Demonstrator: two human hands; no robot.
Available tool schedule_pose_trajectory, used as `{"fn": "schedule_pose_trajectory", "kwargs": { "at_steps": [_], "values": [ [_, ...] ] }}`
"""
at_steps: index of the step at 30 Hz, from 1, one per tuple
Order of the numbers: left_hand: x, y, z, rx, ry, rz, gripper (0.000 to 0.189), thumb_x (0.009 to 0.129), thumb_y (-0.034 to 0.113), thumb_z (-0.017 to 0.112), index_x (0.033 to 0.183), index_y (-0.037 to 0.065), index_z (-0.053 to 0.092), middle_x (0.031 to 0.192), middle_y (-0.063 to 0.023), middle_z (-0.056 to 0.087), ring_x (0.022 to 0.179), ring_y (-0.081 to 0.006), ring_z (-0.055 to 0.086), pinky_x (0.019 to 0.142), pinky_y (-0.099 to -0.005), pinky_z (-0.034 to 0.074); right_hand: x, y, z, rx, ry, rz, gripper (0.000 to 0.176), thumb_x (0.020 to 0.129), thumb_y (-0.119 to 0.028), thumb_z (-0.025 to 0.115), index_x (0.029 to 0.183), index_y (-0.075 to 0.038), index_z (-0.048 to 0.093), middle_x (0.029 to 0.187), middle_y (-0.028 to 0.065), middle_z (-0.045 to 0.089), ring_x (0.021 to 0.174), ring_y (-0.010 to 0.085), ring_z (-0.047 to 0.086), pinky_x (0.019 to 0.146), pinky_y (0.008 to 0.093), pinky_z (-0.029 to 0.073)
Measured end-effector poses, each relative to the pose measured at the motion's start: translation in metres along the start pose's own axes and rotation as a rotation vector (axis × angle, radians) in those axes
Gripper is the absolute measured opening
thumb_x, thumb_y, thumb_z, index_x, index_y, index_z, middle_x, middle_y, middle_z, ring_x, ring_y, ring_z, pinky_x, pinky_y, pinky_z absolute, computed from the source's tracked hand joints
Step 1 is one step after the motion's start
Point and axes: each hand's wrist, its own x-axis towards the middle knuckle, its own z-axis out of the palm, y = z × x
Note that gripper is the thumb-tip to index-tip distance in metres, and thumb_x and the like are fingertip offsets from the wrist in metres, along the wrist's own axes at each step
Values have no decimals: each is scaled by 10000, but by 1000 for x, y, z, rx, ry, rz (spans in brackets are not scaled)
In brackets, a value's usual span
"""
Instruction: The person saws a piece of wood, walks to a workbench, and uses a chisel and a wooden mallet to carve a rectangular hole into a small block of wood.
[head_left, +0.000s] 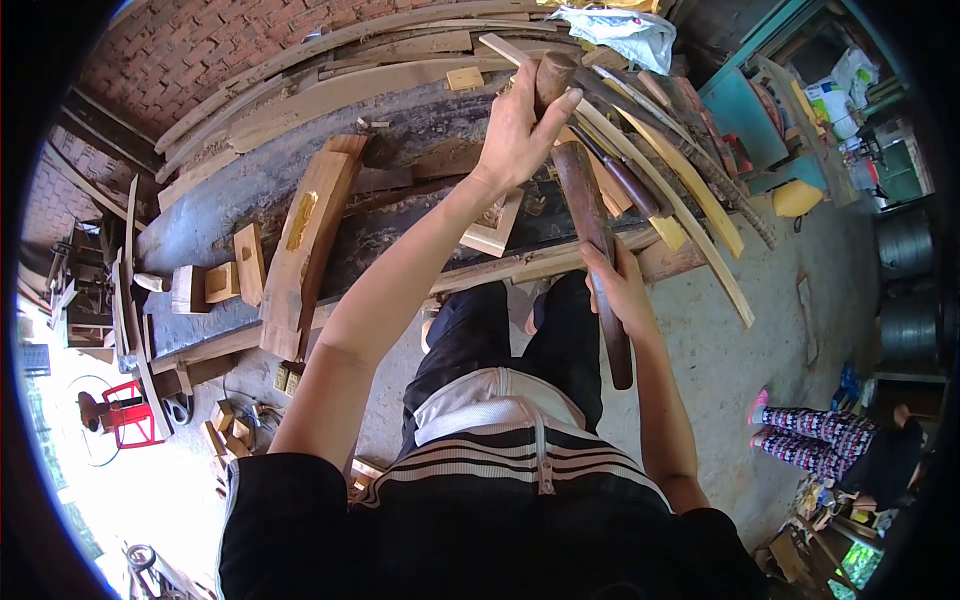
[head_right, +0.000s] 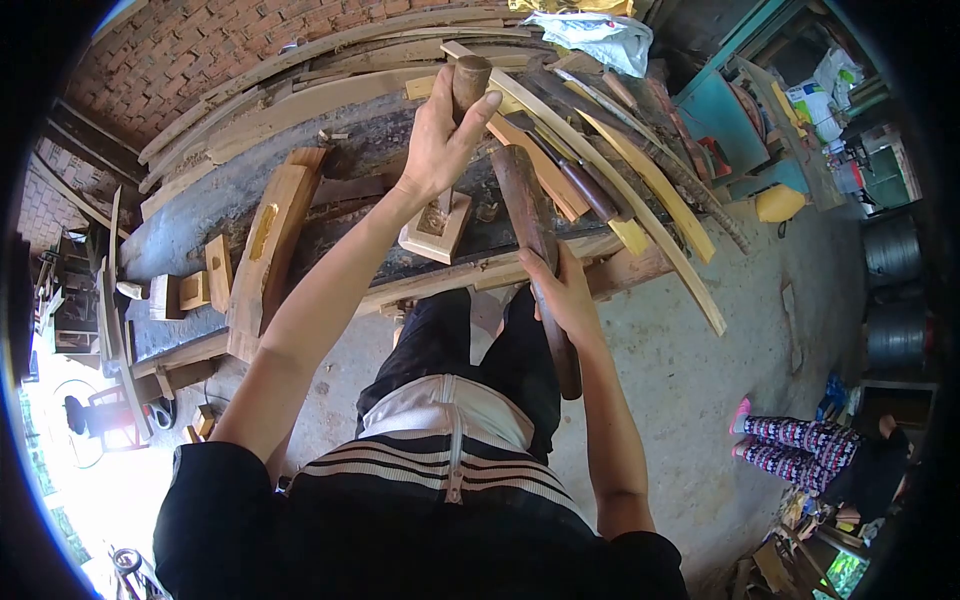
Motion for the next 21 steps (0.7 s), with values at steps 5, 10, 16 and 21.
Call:
{"fn": "schedule_pose_trajectory", "kwargs": {
  "at_steps": [5, 10, 16, 21],
  "values": [
    [-1, -3, 2, 24, 18, 1, 470, 974, 406, 589, 1158, -9, 466, 818, -169, 648, 729, -259, 643, 703, -378, 511, 1, -17, 0, -9, -4, -24, 520, 905, -477, 685, 1099, -11, 561, 650, 16, 502, 440, 101, 499, 378, 257, 402],
    [0, -5, 6, 21, 20, 29, 471, 979, 397, 594, 1162, -14, 457, 824, -199, 648, 748, -285, 660, 708, -402, 512, 7, -59, -8, 28, 130, -187, 482, 905, -404, 694, 1156, -14, 564, 695, 16, 536, 479, 96, 509, 393, 252, 404],
    [-4, 4, 11, -18, -79, 21, 435, 984, 332, 603, 1184, -12, 428, 832, -236, 630, 762, -366, 647, 714, -417, 510, -5, -172, -23, 118, 177, -712, 359, 958, -339, 611, 1112, -18, 561, 680, 37, 543, 473, 109, 513, 435, 245, 410],
    [-11, 2, 22, -28, -70, 103, 353, 970, 280, 612, 1122, 41, 401, 799, -276, 612, 809, -497, 618, 668, -508, 491, 31, -171, -29, -416, 208, -927, 422, 932, -406, 647, 1089, -19, 581, 703, 45, 563, 486, 103, 523, 448, 246, 416]
  ]
}}
